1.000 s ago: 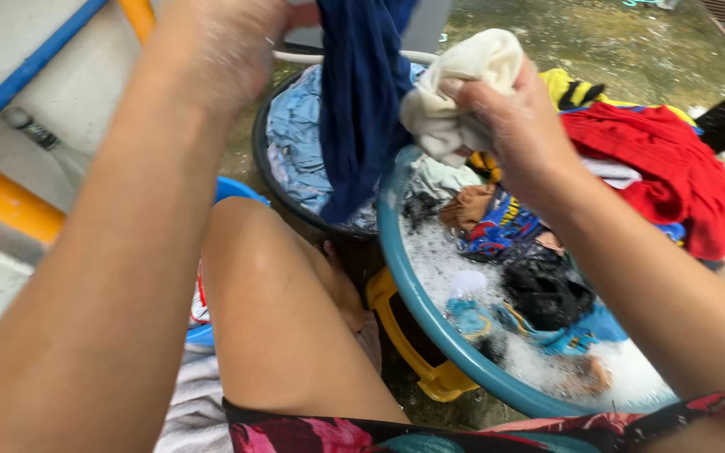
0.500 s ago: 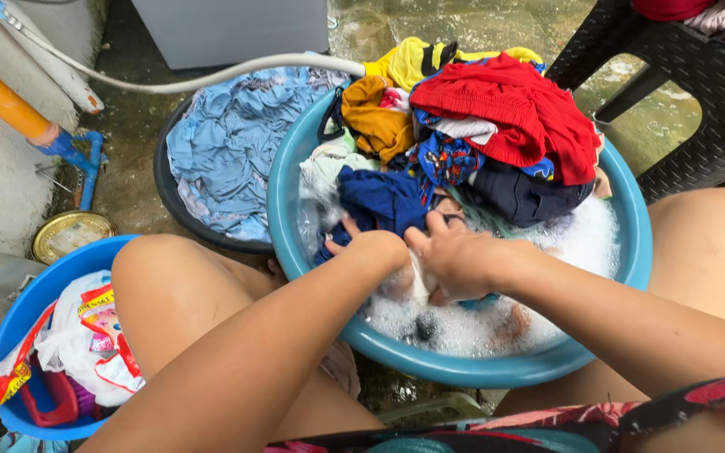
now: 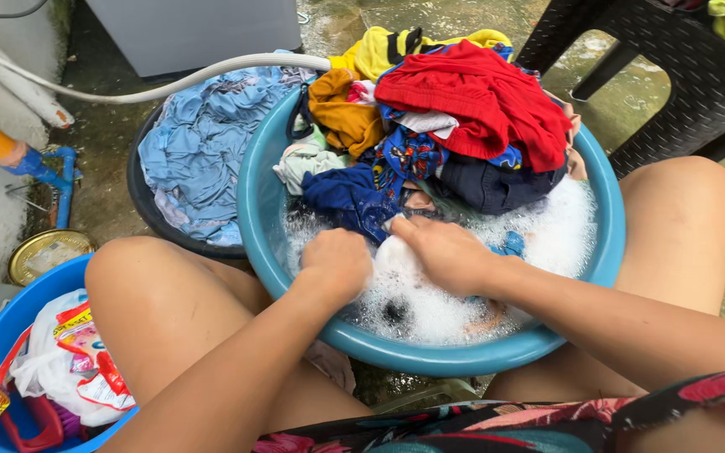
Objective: The person hand-washes various articles of clothing in a blue basin, using a brush and detergent from a packet. They fill the basin with water from a hose, scrub the clothes, and transfer items between a black basin and the blue basin.
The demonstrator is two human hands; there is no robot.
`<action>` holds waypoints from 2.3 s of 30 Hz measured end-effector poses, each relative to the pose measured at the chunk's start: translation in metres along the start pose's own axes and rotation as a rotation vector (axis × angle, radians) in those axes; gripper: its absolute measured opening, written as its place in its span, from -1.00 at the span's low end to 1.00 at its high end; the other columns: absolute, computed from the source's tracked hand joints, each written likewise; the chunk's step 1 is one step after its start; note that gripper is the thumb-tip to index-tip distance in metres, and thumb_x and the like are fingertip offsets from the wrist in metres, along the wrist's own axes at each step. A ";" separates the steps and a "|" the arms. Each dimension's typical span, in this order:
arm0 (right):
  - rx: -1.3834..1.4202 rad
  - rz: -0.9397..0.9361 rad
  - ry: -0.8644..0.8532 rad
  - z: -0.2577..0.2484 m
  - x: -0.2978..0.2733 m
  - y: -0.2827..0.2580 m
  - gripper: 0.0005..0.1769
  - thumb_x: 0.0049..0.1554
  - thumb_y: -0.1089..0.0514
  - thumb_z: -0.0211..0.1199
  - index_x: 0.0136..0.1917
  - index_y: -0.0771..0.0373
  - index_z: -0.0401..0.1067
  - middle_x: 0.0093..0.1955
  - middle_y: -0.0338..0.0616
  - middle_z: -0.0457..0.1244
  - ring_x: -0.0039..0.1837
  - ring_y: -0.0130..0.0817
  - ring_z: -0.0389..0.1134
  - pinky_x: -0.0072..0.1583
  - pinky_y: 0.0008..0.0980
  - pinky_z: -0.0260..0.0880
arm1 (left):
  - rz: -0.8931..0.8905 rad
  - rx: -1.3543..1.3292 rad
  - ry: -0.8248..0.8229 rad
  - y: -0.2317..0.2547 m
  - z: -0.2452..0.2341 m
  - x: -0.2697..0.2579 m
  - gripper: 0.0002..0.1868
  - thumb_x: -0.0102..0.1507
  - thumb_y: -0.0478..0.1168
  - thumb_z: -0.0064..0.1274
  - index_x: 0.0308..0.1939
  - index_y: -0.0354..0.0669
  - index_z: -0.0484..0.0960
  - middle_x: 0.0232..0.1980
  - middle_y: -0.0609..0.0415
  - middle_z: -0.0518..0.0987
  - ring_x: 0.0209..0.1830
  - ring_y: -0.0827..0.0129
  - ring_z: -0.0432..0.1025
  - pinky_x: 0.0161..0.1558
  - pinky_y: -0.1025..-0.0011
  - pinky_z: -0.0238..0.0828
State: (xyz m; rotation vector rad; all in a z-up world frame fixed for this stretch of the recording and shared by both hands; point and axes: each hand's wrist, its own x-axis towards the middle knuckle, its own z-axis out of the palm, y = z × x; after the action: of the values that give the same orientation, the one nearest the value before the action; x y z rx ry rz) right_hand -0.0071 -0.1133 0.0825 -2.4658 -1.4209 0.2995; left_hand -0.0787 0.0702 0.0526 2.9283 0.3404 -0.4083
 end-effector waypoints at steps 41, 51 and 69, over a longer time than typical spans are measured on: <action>-0.284 0.283 -0.508 0.135 0.027 0.142 -0.65 -0.01 0.17 0.09 -0.01 0.21 0.61 0.07 0.12 0.42 0.17 -0.01 0.48 0.20 -0.05 0.49 | -0.045 0.185 -0.339 0.049 0.070 0.106 -0.56 0.34 -0.16 -0.02 0.29 -0.10 0.63 0.45 -0.11 0.47 0.49 -0.06 0.31 0.52 -0.14 -0.02; 0.729 0.491 -0.265 0.025 0.002 0.085 -0.78 -0.01 0.21 0.36 -0.08 0.33 0.57 -0.22 -0.07 0.41 -0.19 -0.24 0.40 -0.15 -0.22 0.39 | 0.015 -1.357 0.229 0.025 -0.023 0.048 -0.61 0.23 -0.11 0.12 0.00 -0.32 0.74 -0.05 -0.06 0.68 -0.06 0.25 0.53 0.02 0.29 0.48; 2.444 0.103 0.403 -0.034 0.004 0.052 -0.82 0.24 0.10 0.17 0.00 0.21 0.51 -0.13 -0.15 0.37 -0.02 -0.36 0.40 0.07 -0.35 0.44 | 0.282 -1.131 1.028 0.186 -0.094 -0.001 -0.59 0.33 0.07 0.02 -0.47 -0.10 0.69 -0.53 -0.13 0.55 -0.55 0.06 0.46 -0.39 0.16 0.40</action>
State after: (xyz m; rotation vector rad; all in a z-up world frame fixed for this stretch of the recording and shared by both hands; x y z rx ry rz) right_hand 0.0478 -0.1393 0.0964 -0.3764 -0.0170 0.7551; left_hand -0.0100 -0.0906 0.1661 1.7594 0.1549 1.0195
